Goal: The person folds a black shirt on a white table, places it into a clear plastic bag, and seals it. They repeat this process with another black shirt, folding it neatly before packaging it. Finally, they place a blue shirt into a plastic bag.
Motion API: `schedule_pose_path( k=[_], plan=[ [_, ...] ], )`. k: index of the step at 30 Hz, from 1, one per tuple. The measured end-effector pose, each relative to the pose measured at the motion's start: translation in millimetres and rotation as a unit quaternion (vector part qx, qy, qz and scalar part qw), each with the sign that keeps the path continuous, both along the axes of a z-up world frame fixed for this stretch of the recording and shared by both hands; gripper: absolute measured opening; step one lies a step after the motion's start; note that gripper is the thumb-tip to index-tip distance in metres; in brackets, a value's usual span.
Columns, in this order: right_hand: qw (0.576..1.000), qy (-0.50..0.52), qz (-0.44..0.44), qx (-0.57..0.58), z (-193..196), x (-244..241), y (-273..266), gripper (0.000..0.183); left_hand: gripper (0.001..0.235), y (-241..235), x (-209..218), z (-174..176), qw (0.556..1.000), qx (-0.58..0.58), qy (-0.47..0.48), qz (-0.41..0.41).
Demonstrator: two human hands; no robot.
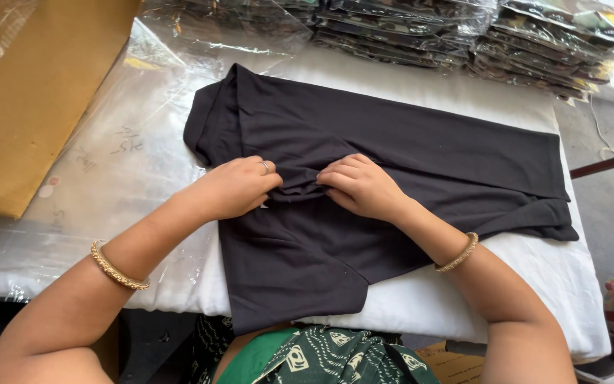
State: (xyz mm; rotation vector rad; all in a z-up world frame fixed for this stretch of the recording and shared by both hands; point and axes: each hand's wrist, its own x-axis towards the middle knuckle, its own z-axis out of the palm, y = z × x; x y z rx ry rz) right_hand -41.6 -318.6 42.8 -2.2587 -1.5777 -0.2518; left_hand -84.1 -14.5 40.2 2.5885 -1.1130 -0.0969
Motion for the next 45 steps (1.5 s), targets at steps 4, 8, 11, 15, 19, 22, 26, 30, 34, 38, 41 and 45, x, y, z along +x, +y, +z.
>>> schedule_pose_path(
  k=[4, 8, 11, 15, 19, 22, 26, 30, 34, 38, 41, 45],
  plan=[
    [0.987, 0.145, 0.020, 0.068, 3, -4, -5, 0.026, 0.018, -3, -5, 34, 0.996, -0.083, -0.024, -0.009],
    [0.950, 0.287, -0.062, 0.107, -6, 7, -14, 0.022, 0.020, -12, 10, 43, 0.970, -0.204, 0.129, 0.028],
    [0.896, 0.357, -0.242, 0.104, -4, 22, -2, 0.020, 0.026, -15, 42, 10, 0.951, -0.266, 0.133, 0.086],
    [0.887, 0.324, -0.285, 0.165, -3, 30, 11, 0.018, 0.033, -21, 72, -26, 0.940, -0.280, 0.076, 0.179],
    [0.970, 0.140, -0.179, 0.087, 2, 24, 1, 0.025, 0.044, -26, 57, -10, 0.943, -0.194, -0.015, 0.272],
    [0.990, 0.126, -0.068, 0.001, 20, 15, -22, 0.034, 0.041, -21, 34, 5, 0.964, -0.141, -0.105, 0.200],
    [0.964, 0.247, -0.072, -0.068, 63, 5, -108, 0.039, 0.043, -12, -11, 55, 0.985, -0.015, 0.174, -0.014],
    [0.952, 0.238, -0.152, -0.116, 69, -20, -227, 0.046, 0.078, 12, -80, 31, 0.947, -0.049, 0.282, -0.144],
    [0.891, 0.244, -0.345, -0.164, 55, -57, -270, 0.058, 0.097, 5, -120, 2, 0.982, 0.017, 0.145, -0.117],
    [0.833, 0.098, -0.501, -0.214, 16, -78, -310, 0.032, 0.083, 4, -128, -5, 0.991, 0.012, 0.098, -0.090],
    [0.866, 0.061, -0.487, -0.100, 16, -86, -325, 0.024, 0.058, 7, -116, 3, 0.977, -0.043, 0.194, -0.082],
    [0.905, 0.101, -0.413, -0.006, 44, -82, -335, 0.026, 0.054, 17, -84, 26, 0.950, -0.135, 0.278, -0.044]
  ],
)
